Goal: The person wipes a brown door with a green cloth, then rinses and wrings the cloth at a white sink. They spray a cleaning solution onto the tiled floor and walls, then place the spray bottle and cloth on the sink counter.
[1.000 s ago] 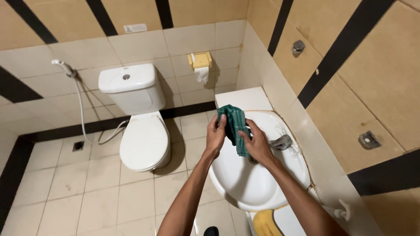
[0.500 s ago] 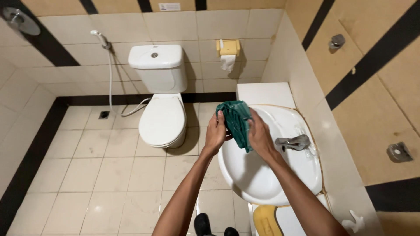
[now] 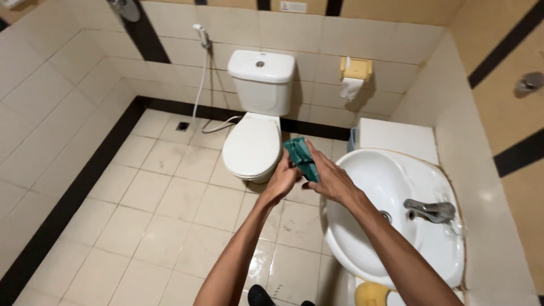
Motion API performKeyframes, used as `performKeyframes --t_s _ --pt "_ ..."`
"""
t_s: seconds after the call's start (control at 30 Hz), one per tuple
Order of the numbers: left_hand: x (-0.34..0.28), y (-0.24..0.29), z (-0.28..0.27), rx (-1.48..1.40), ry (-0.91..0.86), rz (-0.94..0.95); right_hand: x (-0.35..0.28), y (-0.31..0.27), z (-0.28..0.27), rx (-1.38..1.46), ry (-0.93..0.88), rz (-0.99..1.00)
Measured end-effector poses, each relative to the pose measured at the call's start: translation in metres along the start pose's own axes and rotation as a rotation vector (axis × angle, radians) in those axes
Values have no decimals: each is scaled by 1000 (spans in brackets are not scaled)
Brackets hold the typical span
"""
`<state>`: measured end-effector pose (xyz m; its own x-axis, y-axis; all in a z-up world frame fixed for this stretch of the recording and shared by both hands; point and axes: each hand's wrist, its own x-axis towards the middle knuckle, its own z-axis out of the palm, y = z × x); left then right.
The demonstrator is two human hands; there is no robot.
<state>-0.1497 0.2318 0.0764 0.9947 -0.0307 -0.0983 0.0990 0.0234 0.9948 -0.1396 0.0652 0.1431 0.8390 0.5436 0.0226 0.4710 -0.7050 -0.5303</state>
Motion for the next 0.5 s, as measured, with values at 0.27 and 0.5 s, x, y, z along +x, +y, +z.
performKeyframes --t_s 0.27,0.5 --pt "-42 49 -82 822 459 575 56 -27 24 103 -74 -158" --pt "-50 64 -163 964 287 467 106 -69 43 87 -5 -391"
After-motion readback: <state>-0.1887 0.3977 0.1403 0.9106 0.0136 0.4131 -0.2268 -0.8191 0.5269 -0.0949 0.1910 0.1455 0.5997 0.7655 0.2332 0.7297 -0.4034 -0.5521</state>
